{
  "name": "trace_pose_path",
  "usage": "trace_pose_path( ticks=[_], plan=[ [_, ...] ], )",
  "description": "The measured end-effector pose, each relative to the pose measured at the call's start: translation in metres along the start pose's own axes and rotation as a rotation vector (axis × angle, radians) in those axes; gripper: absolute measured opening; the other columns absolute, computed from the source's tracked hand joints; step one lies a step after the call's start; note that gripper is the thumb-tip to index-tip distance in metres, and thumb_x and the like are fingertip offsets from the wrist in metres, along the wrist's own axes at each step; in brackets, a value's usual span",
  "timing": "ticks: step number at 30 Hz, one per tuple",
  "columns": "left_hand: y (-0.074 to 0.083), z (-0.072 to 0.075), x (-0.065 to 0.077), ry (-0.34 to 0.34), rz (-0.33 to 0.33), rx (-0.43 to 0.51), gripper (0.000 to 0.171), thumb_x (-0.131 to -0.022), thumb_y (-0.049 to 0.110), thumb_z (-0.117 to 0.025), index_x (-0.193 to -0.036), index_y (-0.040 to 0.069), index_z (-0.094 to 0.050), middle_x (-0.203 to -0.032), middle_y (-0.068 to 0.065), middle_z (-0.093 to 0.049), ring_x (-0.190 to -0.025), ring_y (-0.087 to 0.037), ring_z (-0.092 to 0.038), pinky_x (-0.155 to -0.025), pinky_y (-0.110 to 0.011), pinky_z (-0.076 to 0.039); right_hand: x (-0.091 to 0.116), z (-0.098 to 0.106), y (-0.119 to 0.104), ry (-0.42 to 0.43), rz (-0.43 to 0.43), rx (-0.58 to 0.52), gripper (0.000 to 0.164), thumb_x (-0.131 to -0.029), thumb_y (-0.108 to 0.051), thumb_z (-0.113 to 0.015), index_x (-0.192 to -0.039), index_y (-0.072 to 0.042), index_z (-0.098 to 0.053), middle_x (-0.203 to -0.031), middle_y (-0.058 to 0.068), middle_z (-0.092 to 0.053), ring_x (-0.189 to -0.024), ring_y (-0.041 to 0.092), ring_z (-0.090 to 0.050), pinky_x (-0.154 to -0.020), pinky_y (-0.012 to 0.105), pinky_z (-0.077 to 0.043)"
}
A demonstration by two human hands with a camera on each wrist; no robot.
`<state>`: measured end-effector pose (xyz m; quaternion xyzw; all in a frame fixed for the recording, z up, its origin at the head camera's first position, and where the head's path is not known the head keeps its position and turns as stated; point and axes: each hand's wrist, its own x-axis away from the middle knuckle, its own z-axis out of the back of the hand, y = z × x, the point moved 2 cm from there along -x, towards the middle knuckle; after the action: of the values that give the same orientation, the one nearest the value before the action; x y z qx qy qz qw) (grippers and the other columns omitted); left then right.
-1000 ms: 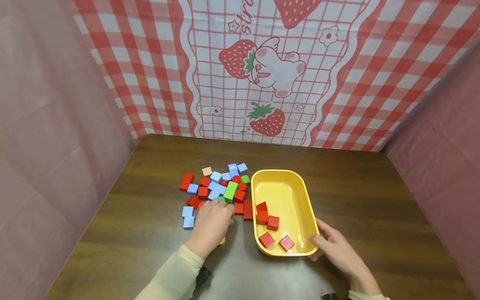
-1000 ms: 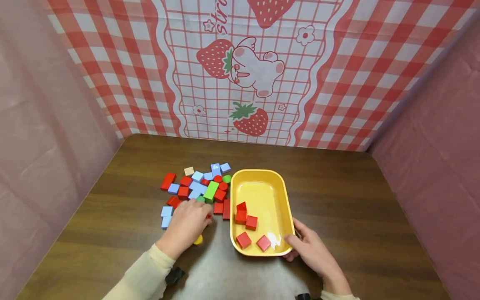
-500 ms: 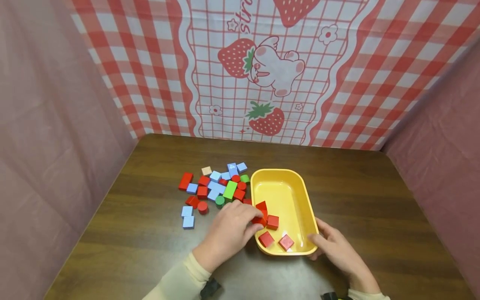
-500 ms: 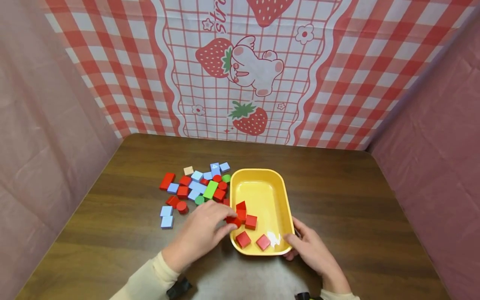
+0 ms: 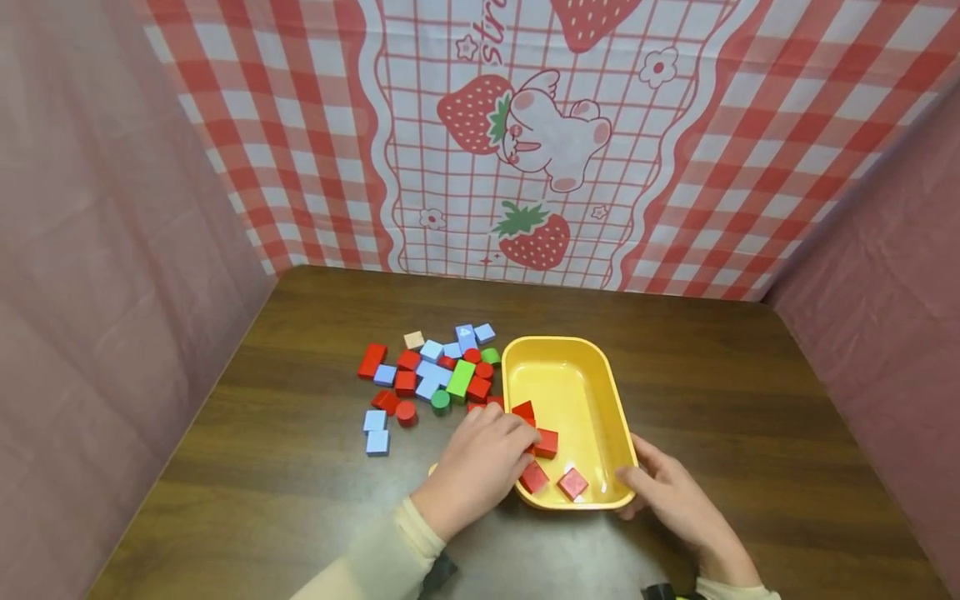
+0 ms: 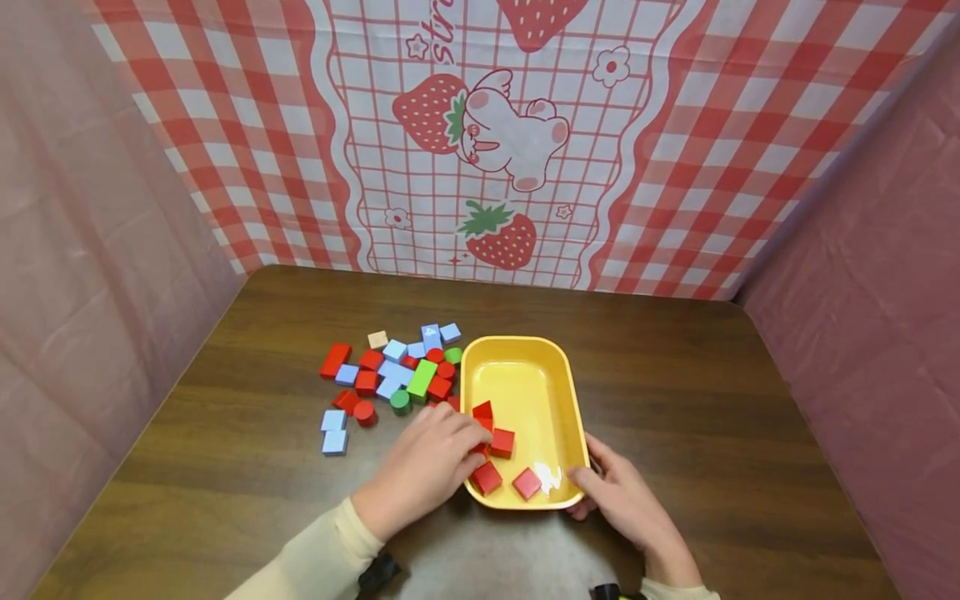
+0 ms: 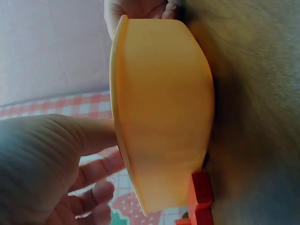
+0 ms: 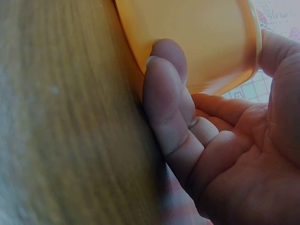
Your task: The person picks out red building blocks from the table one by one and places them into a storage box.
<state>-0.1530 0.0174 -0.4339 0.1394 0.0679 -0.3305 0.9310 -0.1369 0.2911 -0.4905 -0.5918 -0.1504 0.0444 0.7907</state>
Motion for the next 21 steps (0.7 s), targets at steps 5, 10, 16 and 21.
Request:
trace_pose_path(
  ticks=[5, 10, 16, 21],
  plan=[
    [0.004, 0.001, -0.008, -0.011, 0.044, -0.060, 0.026, -0.085, 0.035, -0.077, -0.107, 0.022, -0.072, -0.101, 0.004, -0.068, -0.081, -0.014, -0.041, -0.069, -0.028, -0.038, 0.000, 0.000, -0.001, -0.003, -0.006, -0.002, 0.061, -0.096, -0.007, -0.057, -0.150, 0.006, -0.029, -0.082, 0.024, -0.067, -0.057, 0.036, -0.062, -0.054, 0.042, -0.058],
    [0.006, -0.003, -0.011, -0.017, 0.063, -0.096, 0.023, -0.084, 0.036, -0.077, -0.102, 0.021, -0.073, -0.093, 0.004, -0.069, -0.076, -0.015, -0.041, -0.064, -0.028, -0.036, -0.001, 0.001, 0.001, 0.001, -0.021, 0.009, 0.060, -0.096, -0.007, -0.056, -0.149, 0.004, -0.030, -0.082, 0.022, -0.067, -0.057, 0.036, -0.062, -0.054, 0.042, -0.058],
    [0.005, -0.008, -0.010, -0.047, 0.070, -0.132, 0.030, -0.084, 0.045, -0.076, -0.099, 0.020, -0.074, -0.088, 0.004, -0.067, -0.074, -0.016, -0.042, -0.065, -0.029, -0.037, -0.002, 0.000, 0.001, 0.010, -0.033, 0.024, 0.059, -0.096, -0.007, -0.057, -0.149, 0.002, -0.032, -0.082, 0.021, -0.068, -0.057, 0.035, -0.062, -0.054, 0.042, -0.058],
    [0.005, -0.010, -0.010, -0.103, 0.088, -0.115, 0.033, -0.085, 0.051, -0.073, -0.093, 0.019, -0.076, -0.087, 0.005, -0.067, -0.073, -0.015, -0.040, -0.063, -0.029, -0.036, -0.002, 0.000, 0.000, 0.004, -0.028, 0.020, 0.060, -0.096, -0.007, -0.057, -0.149, 0.005, -0.030, -0.083, 0.022, -0.068, -0.058, 0.035, -0.062, -0.054, 0.042, -0.058]
  ],
)
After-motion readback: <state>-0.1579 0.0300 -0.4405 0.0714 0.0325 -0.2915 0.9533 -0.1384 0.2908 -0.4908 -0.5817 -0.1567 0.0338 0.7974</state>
